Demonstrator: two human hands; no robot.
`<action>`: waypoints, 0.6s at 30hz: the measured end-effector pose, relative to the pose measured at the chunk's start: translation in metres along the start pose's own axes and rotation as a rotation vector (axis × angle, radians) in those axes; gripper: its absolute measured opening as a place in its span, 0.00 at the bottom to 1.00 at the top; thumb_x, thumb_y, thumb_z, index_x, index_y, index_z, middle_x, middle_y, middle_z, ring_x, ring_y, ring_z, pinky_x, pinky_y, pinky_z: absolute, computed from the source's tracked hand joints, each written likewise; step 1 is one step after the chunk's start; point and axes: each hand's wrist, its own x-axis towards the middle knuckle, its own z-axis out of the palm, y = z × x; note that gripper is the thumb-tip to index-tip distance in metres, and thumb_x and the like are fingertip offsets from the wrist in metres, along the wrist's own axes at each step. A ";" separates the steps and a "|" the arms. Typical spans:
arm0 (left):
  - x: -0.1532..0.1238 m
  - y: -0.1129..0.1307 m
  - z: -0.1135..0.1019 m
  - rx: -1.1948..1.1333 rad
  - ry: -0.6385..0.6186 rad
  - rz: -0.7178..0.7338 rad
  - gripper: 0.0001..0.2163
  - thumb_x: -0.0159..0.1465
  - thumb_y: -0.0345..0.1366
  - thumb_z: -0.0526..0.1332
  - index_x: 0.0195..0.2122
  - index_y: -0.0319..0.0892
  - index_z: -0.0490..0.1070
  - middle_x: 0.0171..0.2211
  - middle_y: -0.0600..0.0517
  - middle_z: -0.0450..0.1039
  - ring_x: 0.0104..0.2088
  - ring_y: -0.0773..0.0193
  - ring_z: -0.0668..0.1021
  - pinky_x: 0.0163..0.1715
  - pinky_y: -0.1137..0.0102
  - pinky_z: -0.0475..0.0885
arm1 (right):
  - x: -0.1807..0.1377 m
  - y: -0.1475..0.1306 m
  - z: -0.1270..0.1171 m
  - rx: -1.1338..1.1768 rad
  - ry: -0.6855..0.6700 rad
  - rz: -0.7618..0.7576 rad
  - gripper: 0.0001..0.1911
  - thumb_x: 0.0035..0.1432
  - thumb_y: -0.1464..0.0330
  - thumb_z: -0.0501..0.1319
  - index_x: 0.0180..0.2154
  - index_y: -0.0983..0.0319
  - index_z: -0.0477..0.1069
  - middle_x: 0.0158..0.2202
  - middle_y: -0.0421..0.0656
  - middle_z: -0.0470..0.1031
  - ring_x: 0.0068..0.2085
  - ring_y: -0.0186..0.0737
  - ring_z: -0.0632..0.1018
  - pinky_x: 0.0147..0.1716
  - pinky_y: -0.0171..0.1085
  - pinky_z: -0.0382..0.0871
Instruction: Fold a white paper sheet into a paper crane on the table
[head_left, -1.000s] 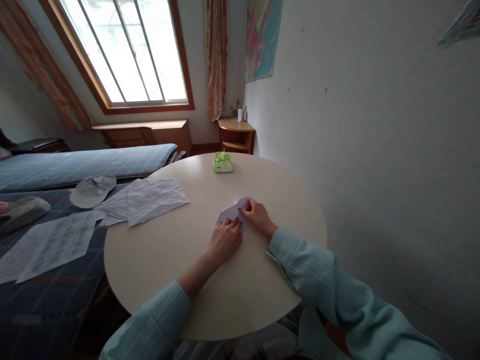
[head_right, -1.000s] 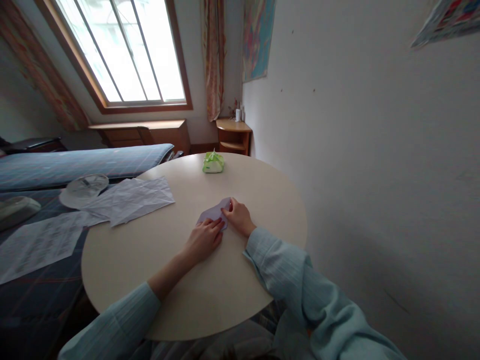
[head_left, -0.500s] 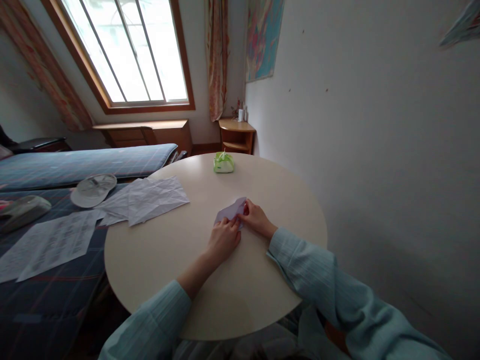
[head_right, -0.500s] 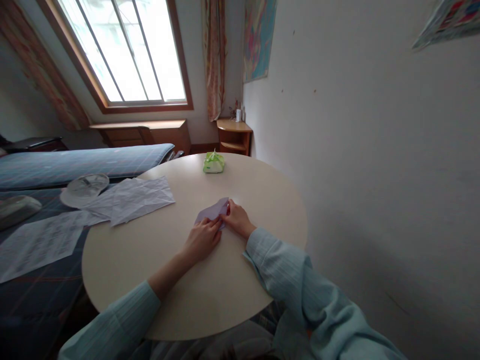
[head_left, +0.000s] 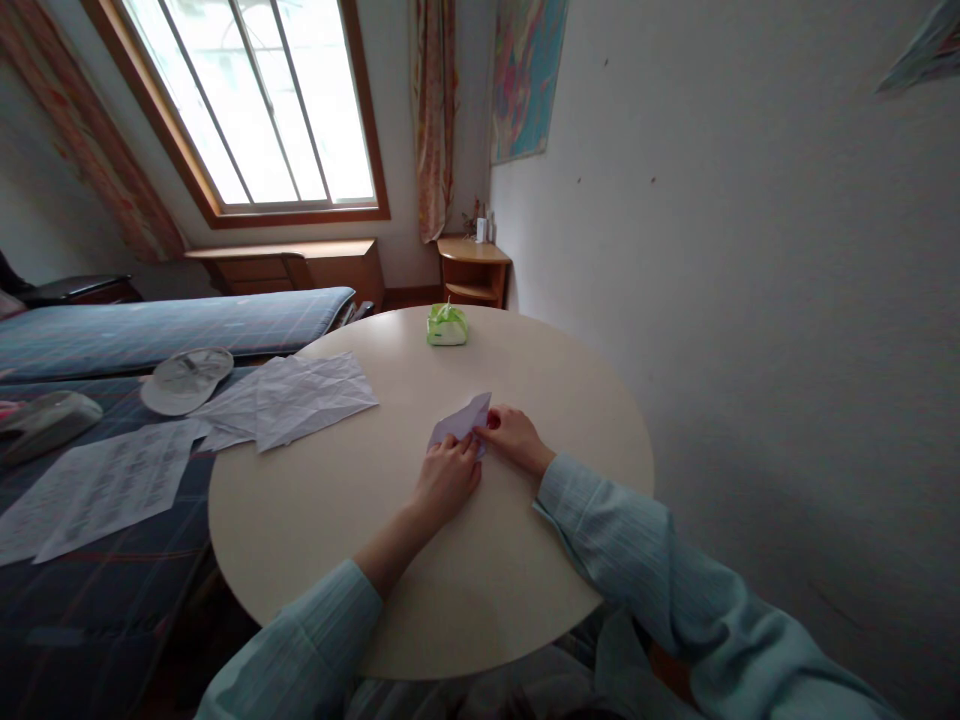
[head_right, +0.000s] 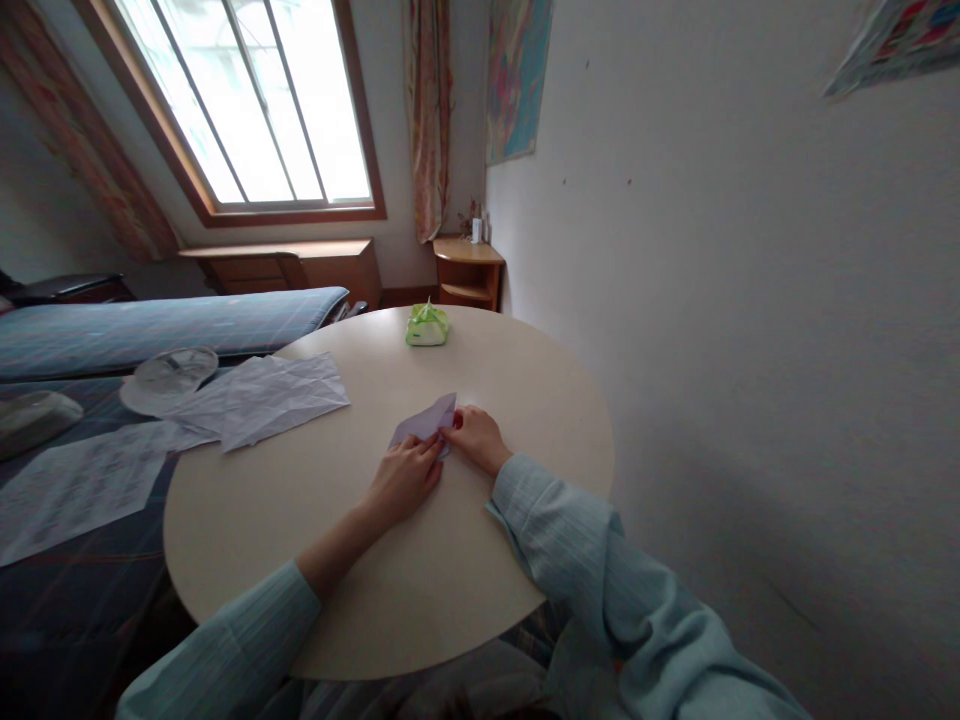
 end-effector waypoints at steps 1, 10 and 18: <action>0.000 0.000 0.000 0.005 -0.002 0.000 0.16 0.61 0.34 0.49 0.49 0.36 0.64 0.49 0.45 0.68 0.43 0.57 0.70 0.42 0.63 0.68 | 0.000 0.000 0.000 0.002 -0.010 -0.001 0.10 0.47 0.64 0.59 0.25 0.65 0.70 0.27 0.44 0.73 0.28 0.34 0.70 0.26 0.31 0.56; -0.002 0.000 -0.001 -0.032 -0.017 0.001 0.15 0.61 0.33 0.49 0.47 0.36 0.65 0.47 0.45 0.69 0.44 0.59 0.71 0.42 0.65 0.68 | 0.002 0.004 0.003 0.132 -0.010 -0.116 0.06 0.45 0.70 0.59 0.29 0.66 0.70 0.29 0.42 0.73 0.28 0.33 0.70 0.27 0.29 0.58; -0.001 -0.001 0.002 -0.088 0.051 0.046 0.11 0.61 0.32 0.50 0.41 0.39 0.68 0.42 0.48 0.72 0.44 0.61 0.72 0.45 0.66 0.66 | 0.001 0.004 0.005 0.143 0.021 -0.045 0.07 0.45 0.72 0.57 0.31 0.65 0.66 0.28 0.43 0.73 0.27 0.33 0.70 0.27 0.30 0.59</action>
